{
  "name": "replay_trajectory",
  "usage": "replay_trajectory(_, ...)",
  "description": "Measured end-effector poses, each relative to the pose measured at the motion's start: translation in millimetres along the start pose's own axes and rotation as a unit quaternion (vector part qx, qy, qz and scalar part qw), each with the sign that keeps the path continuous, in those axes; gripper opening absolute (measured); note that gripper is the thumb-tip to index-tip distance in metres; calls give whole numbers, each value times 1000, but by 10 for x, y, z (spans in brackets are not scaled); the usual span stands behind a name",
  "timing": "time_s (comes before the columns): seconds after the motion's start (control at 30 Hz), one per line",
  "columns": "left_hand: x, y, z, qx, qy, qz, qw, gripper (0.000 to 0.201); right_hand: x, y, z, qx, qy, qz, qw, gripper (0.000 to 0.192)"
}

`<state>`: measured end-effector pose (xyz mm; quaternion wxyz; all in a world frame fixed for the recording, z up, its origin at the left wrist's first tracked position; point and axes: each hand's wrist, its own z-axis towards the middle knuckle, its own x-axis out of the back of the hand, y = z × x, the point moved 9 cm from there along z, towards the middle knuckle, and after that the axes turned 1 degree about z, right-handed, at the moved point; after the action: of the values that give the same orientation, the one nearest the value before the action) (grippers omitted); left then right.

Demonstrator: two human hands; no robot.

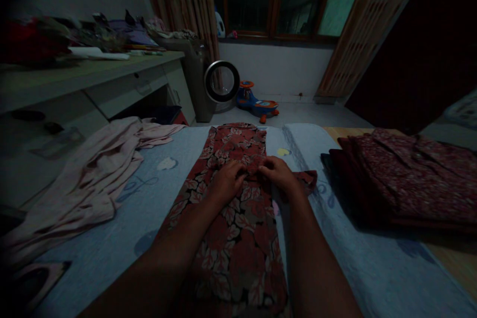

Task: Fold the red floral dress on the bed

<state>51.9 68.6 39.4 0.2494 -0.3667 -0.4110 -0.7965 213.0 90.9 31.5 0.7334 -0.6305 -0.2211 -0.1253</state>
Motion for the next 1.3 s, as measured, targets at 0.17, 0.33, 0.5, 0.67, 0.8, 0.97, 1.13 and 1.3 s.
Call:
replay_trajectory(0.17,-48,-22,46,-10,16,21,1000,9,-130,-3,6,-2,-45,6,999,14)
replay_trajectory(0.33,-15,77,49,-31,22,-15,999,15,-124,-24,6,3,-65,1,998,12)
replay_trajectory(0.5,-78,244,17,-82,-14,-59,995,20,-181,-69,-51,-1,-115,45,992,25)
replay_trajectory(0.67,-109,208,11,-64,-28,-25,997,10,177,57,-29,-30,41,-56,997,26)
replay_trajectory(0.8,-120,225,-38,-80,-46,-16,996,10,478,172,-68,-71,176,-255,948,26)
replay_trajectory(0.97,-135,217,-99,-91,-48,-3,995,12,328,359,-47,-123,76,-381,913,21)
replay_trajectory(1.13,-140,163,-103,-88,-45,-18,995,16,354,334,-46,-129,77,-422,894,26)
replay_trajectory(1.3,-112,144,-104,-88,-45,-44,994,16,421,213,-61,-118,121,-443,881,33)
